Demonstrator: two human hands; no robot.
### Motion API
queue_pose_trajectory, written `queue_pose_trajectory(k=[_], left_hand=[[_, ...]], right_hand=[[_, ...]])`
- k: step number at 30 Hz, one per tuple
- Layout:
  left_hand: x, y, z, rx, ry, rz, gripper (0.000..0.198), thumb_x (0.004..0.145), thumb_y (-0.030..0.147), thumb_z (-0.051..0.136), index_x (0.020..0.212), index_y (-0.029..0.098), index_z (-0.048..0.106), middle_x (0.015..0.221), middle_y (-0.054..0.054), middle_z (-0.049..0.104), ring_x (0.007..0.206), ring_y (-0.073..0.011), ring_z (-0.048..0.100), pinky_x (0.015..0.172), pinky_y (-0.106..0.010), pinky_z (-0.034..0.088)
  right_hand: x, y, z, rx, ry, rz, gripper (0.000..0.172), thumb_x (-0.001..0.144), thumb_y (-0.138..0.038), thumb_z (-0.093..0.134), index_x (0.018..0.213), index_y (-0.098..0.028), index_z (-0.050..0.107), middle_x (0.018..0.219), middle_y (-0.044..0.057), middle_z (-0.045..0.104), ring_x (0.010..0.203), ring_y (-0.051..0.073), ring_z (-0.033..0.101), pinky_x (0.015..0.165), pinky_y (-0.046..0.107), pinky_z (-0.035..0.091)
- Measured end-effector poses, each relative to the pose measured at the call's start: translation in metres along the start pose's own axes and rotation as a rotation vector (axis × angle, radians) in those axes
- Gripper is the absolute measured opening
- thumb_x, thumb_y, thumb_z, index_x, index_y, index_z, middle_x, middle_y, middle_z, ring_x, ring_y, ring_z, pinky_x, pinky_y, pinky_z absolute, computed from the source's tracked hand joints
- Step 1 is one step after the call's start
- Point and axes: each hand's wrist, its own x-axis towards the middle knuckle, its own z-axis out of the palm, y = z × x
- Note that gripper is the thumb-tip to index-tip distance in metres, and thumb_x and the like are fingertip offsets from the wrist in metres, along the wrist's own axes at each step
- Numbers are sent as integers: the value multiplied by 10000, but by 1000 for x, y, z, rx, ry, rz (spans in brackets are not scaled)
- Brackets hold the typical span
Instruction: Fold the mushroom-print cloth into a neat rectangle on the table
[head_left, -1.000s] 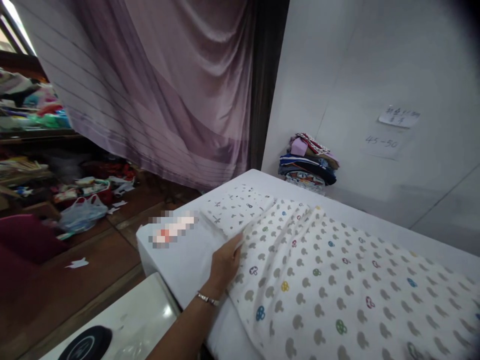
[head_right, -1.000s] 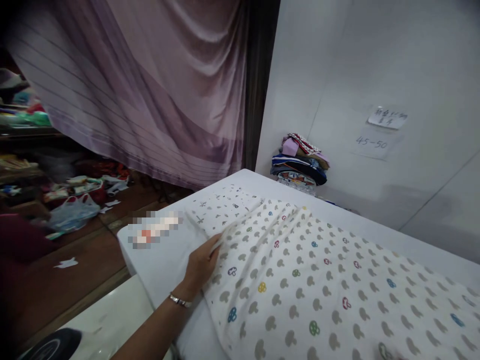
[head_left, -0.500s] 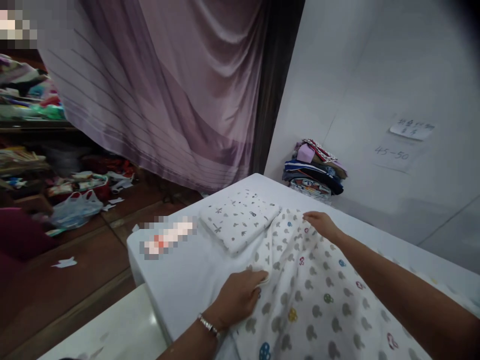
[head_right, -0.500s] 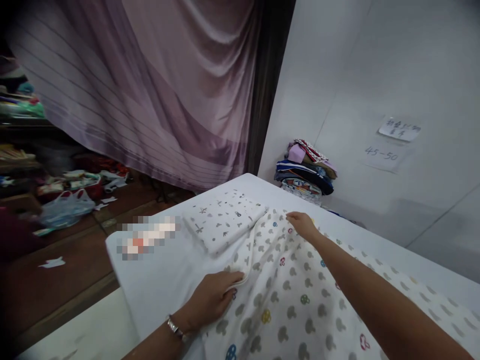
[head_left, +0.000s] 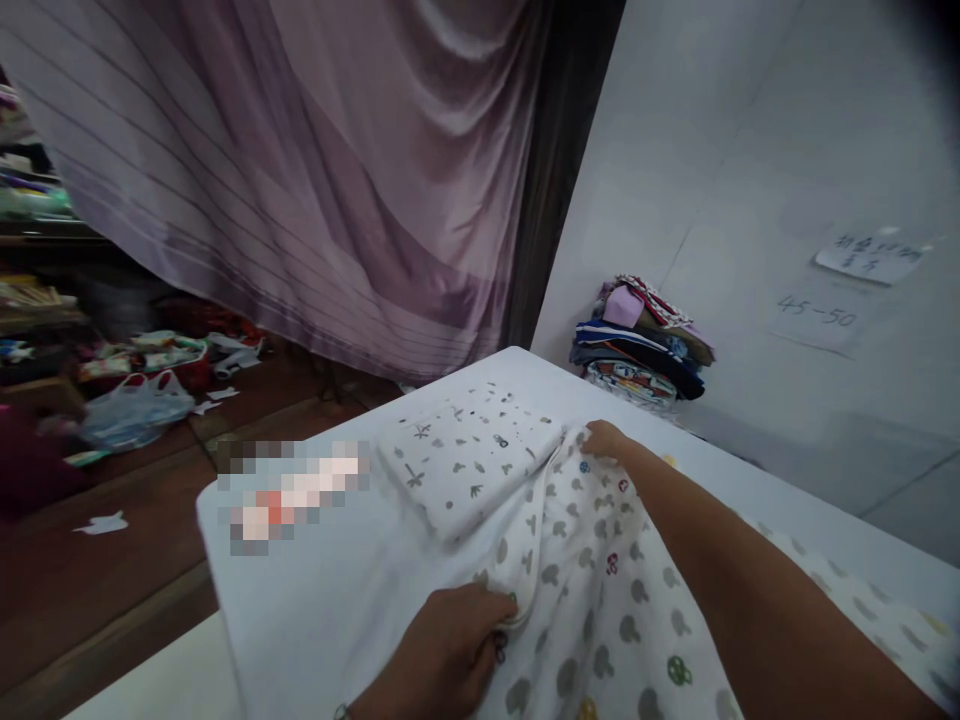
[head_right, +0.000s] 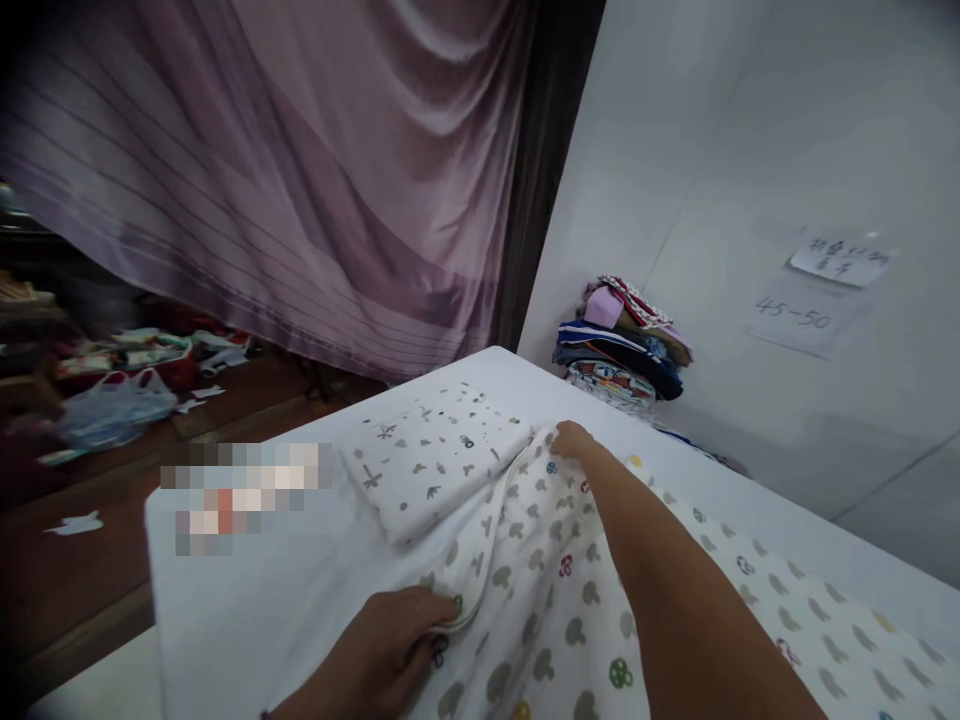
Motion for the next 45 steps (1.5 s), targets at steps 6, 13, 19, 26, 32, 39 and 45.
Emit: queue_pose_trajectory(k=[6, 13, 19, 26, 32, 39, 45], left_hand=[[-2, -6, 4, 57, -6, 3, 320, 794, 145, 425, 1061, 259, 559, 883, -24, 658, 802, -157, 616, 710, -260, 480], [2, -13, 7, 100, 42, 42, 351, 753, 130, 432, 1049, 253, 574, 958, -7, 684, 851, -160, 645, 742, -268, 511], [5, -10, 3, 120, 103, 50, 322, 759, 147, 433, 1012, 242, 607, 958, -4, 693, 854, -147, 655, 743, -241, 522], [5, -9, 4, 144, 140, 34, 323, 752, 142, 431, 1008, 220, 611, 949, -10, 696, 855, -146, 657, 743, -247, 526], [2, -5, 2, 66, 214, 6, 327, 756, 135, 423, 999, 218, 625, 952, -12, 697, 867, -146, 654, 773, -259, 527], [8, -26, -36, -273, 931, -576, 261, 776, 256, 470, 982, 188, 614, 983, -31, 669, 940, -176, 607, 870, -302, 476], [12, -46, -56, -509, 1191, -836, 303, 739, 325, 556, 1005, 189, 606, 975, -23, 658, 899, -178, 591, 787, -283, 471]], right_hand=[[-89, 5, -36, -71, 205, -183, 158, 702, -183, 484, 831, -197, 573, 981, 96, 617, 943, 229, 540, 854, 364, 399], [-244, 54, -58, 52, 13, -85, 214, 730, -244, 451, 892, -237, 591, 1250, 79, 544, 1182, 256, 465, 961, 436, 385], [-236, 38, -77, 151, 159, 326, 302, 797, -415, 413, 946, -233, 602, 946, 60, 662, 863, 225, 620, 769, 352, 476], [-206, 42, -64, 130, 94, 736, 544, 683, -518, 592, 1074, -143, 541, 1105, 201, 600, 1048, 335, 566, 816, 436, 445], [-213, 49, -63, 414, -33, 704, 215, 678, -421, 594, 687, -212, 548, 675, 71, 661, 717, 253, 659, 587, 360, 541], [-129, 22, -125, 1103, 87, 373, 113, 792, -279, 549, 882, -210, 553, 888, 29, 665, 772, 153, 646, 744, 312, 563], [-15, -38, -135, 1299, 156, 299, 80, 868, -153, 453, 834, -186, 517, 800, 10, 624, 729, 123, 616, 678, 291, 570]])
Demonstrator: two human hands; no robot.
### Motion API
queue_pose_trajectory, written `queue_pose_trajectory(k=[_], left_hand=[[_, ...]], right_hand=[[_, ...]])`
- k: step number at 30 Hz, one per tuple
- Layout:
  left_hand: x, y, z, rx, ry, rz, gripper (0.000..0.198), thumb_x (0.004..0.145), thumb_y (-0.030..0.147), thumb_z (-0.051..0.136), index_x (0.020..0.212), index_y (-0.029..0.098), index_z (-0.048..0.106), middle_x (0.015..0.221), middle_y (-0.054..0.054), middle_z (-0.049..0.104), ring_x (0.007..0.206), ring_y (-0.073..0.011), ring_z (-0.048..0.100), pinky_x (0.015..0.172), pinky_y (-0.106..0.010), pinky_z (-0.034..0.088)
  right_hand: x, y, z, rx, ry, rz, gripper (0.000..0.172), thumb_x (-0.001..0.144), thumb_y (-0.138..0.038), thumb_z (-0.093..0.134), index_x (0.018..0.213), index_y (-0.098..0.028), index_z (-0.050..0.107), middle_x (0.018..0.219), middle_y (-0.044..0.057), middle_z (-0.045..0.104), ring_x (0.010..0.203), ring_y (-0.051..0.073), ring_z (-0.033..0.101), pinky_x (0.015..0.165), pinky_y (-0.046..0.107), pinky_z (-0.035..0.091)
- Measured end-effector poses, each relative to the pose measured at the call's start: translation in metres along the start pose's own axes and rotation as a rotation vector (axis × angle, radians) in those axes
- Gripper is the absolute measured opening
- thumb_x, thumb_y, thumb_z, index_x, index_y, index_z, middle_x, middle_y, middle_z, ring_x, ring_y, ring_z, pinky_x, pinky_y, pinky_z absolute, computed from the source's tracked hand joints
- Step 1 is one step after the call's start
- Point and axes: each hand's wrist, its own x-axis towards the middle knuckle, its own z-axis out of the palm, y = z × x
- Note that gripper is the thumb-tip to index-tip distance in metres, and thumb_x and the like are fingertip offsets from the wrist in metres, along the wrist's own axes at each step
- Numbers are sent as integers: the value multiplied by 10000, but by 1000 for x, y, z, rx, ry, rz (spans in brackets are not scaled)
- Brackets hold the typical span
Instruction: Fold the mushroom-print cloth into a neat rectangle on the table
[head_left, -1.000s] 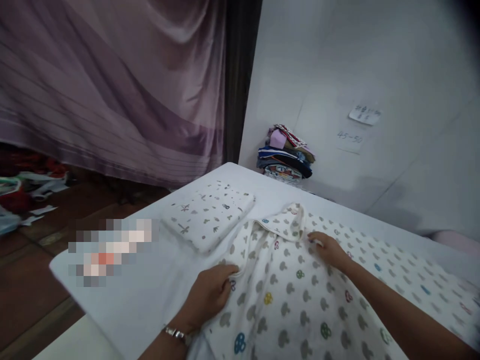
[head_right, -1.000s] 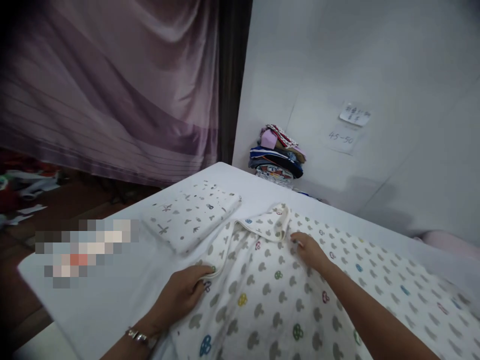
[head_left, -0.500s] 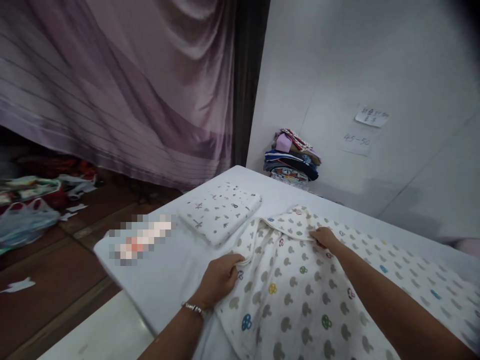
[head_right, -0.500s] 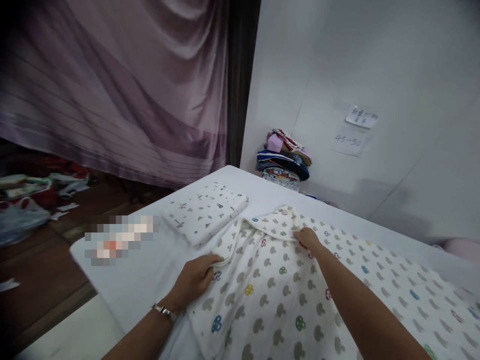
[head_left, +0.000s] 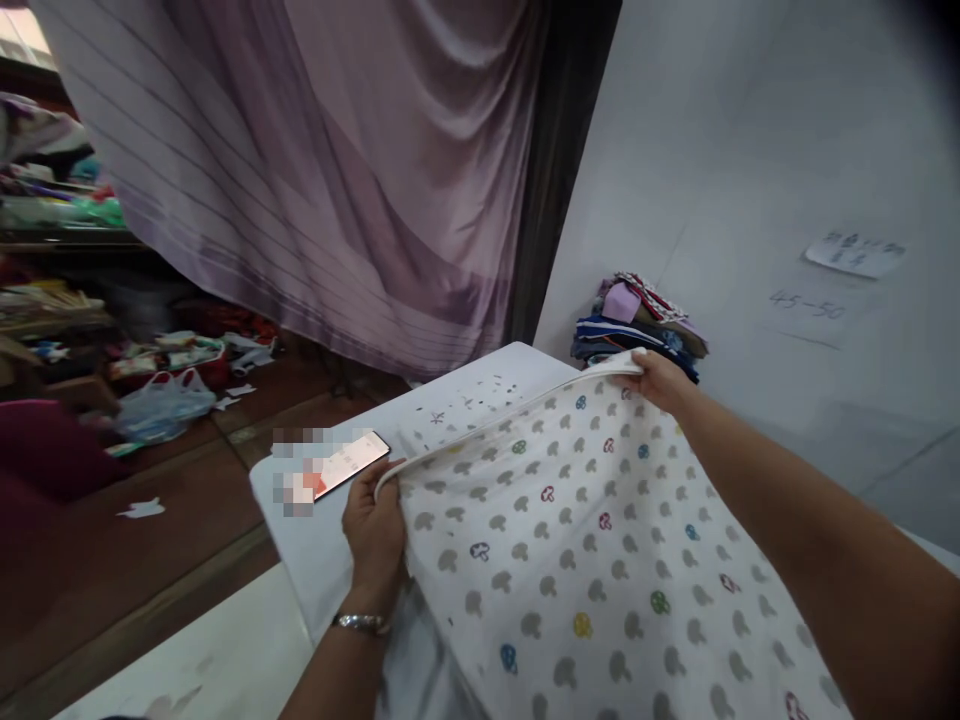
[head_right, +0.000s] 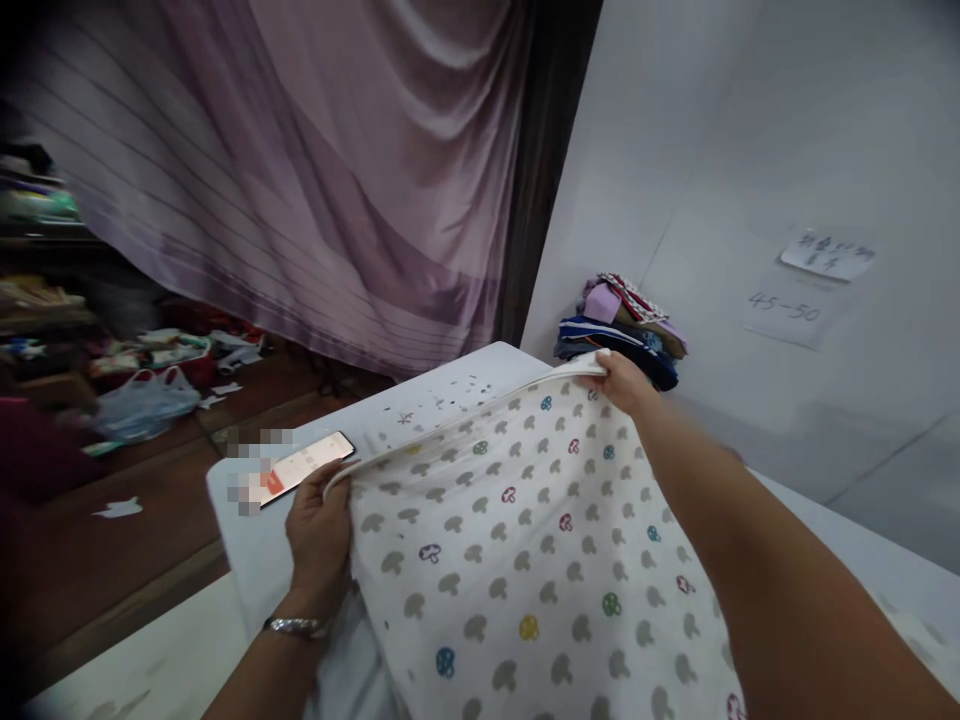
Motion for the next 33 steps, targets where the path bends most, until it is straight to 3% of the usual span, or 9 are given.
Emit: queue_pose_trajectory(k=[5, 9, 12, 16, 20, 24, 27, 30, 33], left_hand=[[1, -8, -4, 176, -48, -44, 317, 753, 356, 547, 1024, 208, 615, 940, -12, 651, 848, -177, 574, 719, -263, 457], [3, -12, -6, 238, -104, -114, 292, 748, 387, 536, 948, 201, 638, 800, 4, 635, 735, -164, 549, 624, -236, 431], [5, -15, -7, 223, -147, -164, 295, 738, 410, 532, 894, 186, 641, 669, 22, 586, 657, -153, 515, 564, -222, 405], [4, -17, -7, 156, -172, -221, 292, 724, 431, 544, 840, 176, 626, 612, 38, 536, 606, -135, 483, 527, -208, 384], [1, -12, -6, 71, -204, -235, 313, 706, 444, 562, 830, 162, 616, 618, 34, 533, 597, -132, 476, 525, -209, 388], [1, -6, -5, 38, -171, -249, 303, 707, 432, 549, 816, 156, 610, 653, 17, 572, 618, -139, 488, 547, -218, 406], [3, -9, -5, 52, -164, -220, 274, 721, 424, 529, 760, 162, 601, 669, 13, 578, 636, -140, 492, 560, -221, 403], [5, -17, -4, 67, -179, -190, 274, 728, 435, 524, 700, 167, 575, 640, 26, 547, 620, -133, 471, 557, -223, 386], [6, -20, -3, 102, -151, -169, 289, 734, 438, 508, 649, 164, 539, 601, 38, 493, 603, -123, 435, 540, -220, 356]], right_hand=[[48, 36, 50, -88, 101, 58, 80, 877, -119, 412, 873, -178, 466, 846, 6, 588, 723, 100, 604, 697, 293, 557], [62, 78, 59, -199, 116, 96, 90, 883, -150, 397, 936, -146, 469, 882, 50, 596, 723, 102, 610, 694, 280, 543], [59, 103, 60, -319, 79, 95, 199, 886, -285, 418, 1013, -154, 498, 960, 105, 623, 792, 156, 635, 687, 322, 555], [36, 128, 69, -534, 24, -12, 385, 828, -422, 490, 1129, -186, 528, 1176, 129, 583, 1038, 229, 579, 831, 403, 510], [5, 148, 86, -752, -101, -183, 405, 789, -396, 553, 1149, -213, 573, 1306, 72, 516, 1245, 249, 408, 1069, 440, 263], [-16, 156, 103, -1153, -305, -330, 370, 841, -367, 506, 1185, -239, 554, 1390, 54, 432, 1344, 258, 237, 1091, 523, 47], [-30, 151, 113, -1436, -347, -382, 401, 911, -367, 370, 1266, -223, 485, 1434, 87, 361, 1352, 280, 204, 1057, 574, 63], [-61, 150, 124, -1432, -310, -380, 478, 928, -425, 285, 1325, -201, 430, 1454, 97, 322, 1361, 277, 179, 1069, 539, 79], [-103, 158, 135, -1389, -406, -423, 546, 933, -482, 206, 1380, -209, 358, 1483, 75, 262, 1378, 243, 138, 1090, 488, 68]])
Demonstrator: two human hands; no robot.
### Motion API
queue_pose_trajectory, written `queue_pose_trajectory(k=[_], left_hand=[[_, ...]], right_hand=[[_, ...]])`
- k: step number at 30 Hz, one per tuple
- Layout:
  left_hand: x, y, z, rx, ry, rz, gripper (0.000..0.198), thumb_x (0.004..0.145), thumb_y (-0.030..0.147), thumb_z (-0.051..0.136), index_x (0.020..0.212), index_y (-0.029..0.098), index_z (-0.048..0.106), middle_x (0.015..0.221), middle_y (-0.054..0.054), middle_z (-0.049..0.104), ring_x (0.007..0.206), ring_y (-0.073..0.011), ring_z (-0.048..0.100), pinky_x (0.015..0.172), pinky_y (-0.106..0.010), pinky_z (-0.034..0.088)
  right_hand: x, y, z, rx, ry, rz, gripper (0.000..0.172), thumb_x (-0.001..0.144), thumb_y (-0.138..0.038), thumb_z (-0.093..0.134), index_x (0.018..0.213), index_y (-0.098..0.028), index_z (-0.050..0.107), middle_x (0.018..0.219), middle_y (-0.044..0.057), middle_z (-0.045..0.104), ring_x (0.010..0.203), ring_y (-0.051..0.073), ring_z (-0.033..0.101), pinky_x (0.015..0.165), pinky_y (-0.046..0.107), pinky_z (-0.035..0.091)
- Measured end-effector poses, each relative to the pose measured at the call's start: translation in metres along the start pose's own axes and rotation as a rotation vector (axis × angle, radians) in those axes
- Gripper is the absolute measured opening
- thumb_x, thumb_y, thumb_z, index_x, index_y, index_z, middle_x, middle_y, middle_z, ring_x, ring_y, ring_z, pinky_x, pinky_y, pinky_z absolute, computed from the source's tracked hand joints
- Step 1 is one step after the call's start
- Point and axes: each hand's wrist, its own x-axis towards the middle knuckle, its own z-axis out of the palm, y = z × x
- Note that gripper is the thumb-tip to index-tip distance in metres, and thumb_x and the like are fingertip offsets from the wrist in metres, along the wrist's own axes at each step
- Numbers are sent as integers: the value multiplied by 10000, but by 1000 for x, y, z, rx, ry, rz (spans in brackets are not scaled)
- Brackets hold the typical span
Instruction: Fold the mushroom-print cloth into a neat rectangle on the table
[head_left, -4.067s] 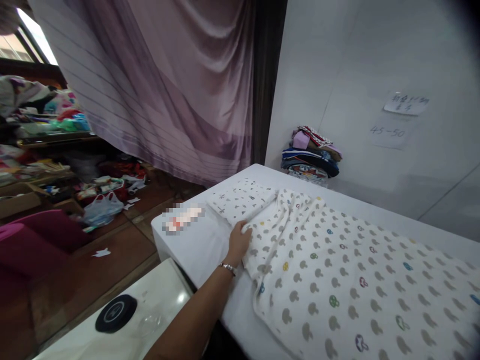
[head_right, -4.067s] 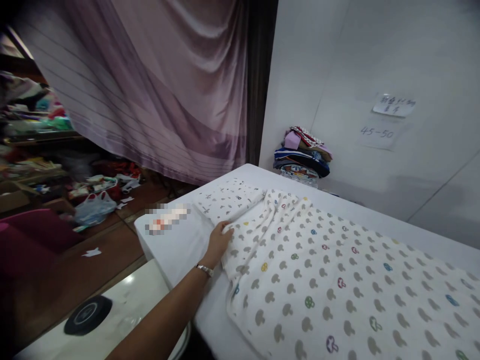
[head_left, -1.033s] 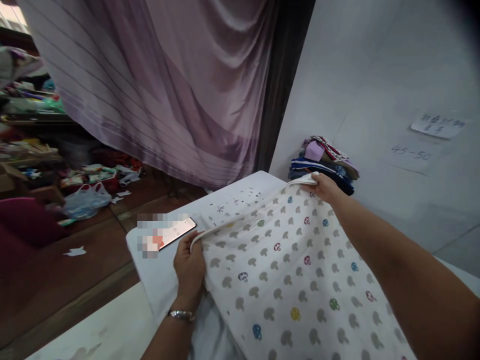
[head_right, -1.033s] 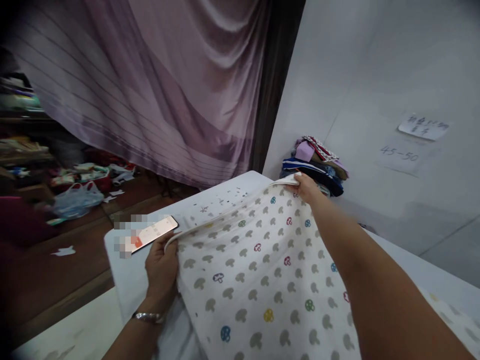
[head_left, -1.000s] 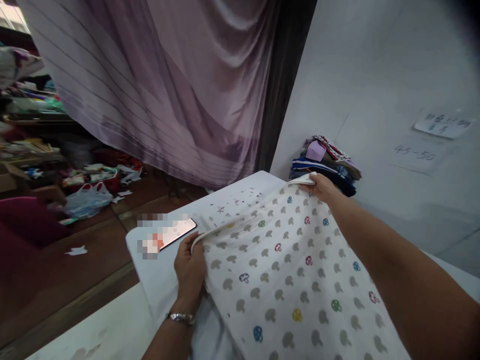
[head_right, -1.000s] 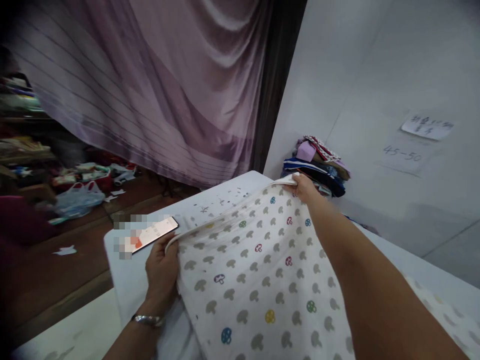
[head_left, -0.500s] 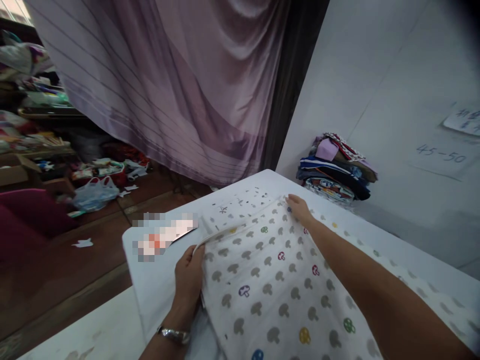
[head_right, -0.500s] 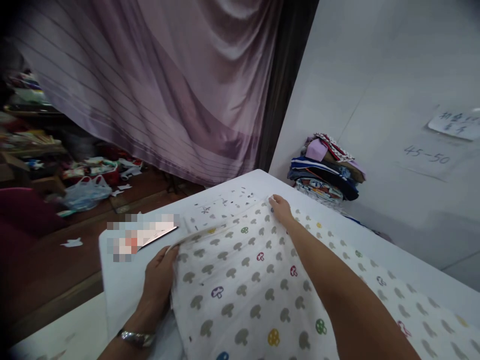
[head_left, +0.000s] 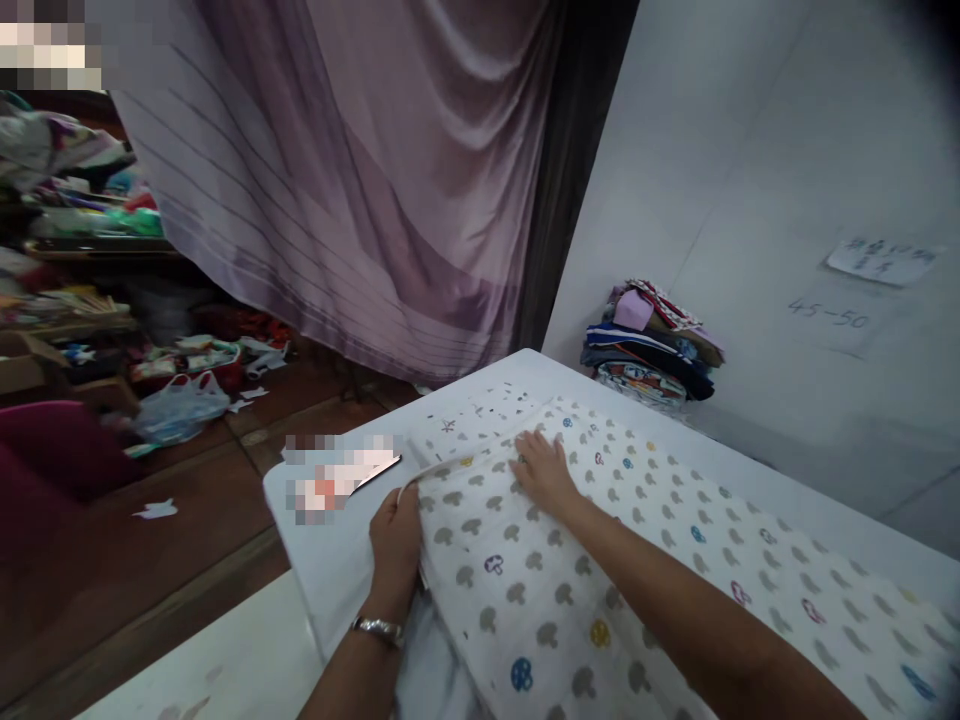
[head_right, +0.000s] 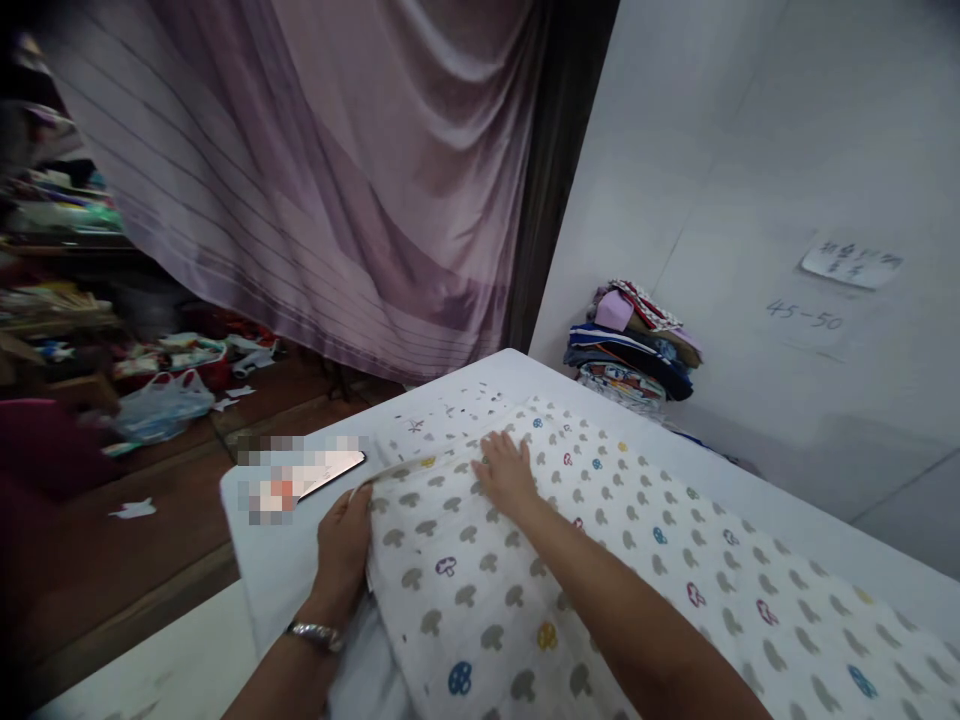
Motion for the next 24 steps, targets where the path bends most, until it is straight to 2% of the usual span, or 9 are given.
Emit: queue_pose_trajectory(k=[3, 6, 8, 10, 14, 16, 19, 24], left_hand=[[1, 1, 2, 57, 36, 29, 289, 738, 427, 490, 615, 165, 506, 565, 50, 442, 586, -112, 393, 521, -217, 316], [2, 1, 3, 119, 44, 79, 287, 746, 388, 474, 558, 175, 433, 532, 59, 378, 562, -98, 346, 504, -211, 280], [3, -1, 4, 152, 31, 103, 283, 744, 351, 472, 533, 179, 395, 519, 62, 348, 550, -91, 326, 492, -208, 261], [4, -4, 5, 173, 18, 126, 278, 745, 331, 469, 528, 180, 382, 517, 63, 339, 544, -87, 323, 486, -204, 257], [6, -9, 4, 282, -20, 176, 268, 781, 344, 422, 570, 179, 417, 544, 58, 381, 548, -86, 353, 493, -196, 285], [6, -10, 4, 349, -41, 187, 268, 792, 349, 409, 594, 174, 454, 567, 49, 433, 564, -89, 383, 509, -196, 301], [9, -8, 4, 443, -73, 180, 267, 802, 334, 402, 619, 165, 500, 608, 23, 509, 601, -102, 434, 533, -202, 316], [25, 1, 1, 711, -222, 131, 221, 774, 258, 469, 610, 143, 562, 649, -46, 603, 657, -144, 537, 555, -217, 344]], right_hand=[[-22, -24, 7, 22, -60, -44, 520, 938, -453, 231, 1384, -216, 357, 1495, 61, 231, 1383, 228, 120, 1096, 484, 53], [-37, -40, 5, 47, -60, 46, 512, 934, -424, 270, 1380, -191, 365, 1502, 87, 199, 1385, 241, 101, 1094, 494, 76], [-57, -49, 4, 88, -42, 56, 528, 931, -440, 275, 1386, -184, 354, 1506, 93, 178, 1388, 240, 83, 1095, 493, 94], [-89, -59, 6, 138, -75, -4, 544, 927, -463, 275, 1398, -195, 333, 1506, 78, 177, 1389, 225, 84, 1100, 483, 110], [-177, -73, 18, 178, -195, -147, 547, 922, -468, 300, 1410, -220, 309, 1492, 59, 227, 1379, 214, 149, 1099, 469, 176], [-216, -73, 23, 139, -166, -179, 528, 925, -419, 319, 1413, -219, 301, 1484, 63, 251, 1374, 224, 172, 1098, 484, 185], [-258, -66, 24, 77, -62, -232, 515, 917, -348, 360, 1410, -210, 305, 1461, 81, 307, 1352, 244, 238, 1078, 493, 242], [-296, -59, 15, 14, 90, -234, 415, 882, -253, 434, 1291, -184, 466, 1273, 112, 518, 1156, 246, 473, 965, 420, 414]])
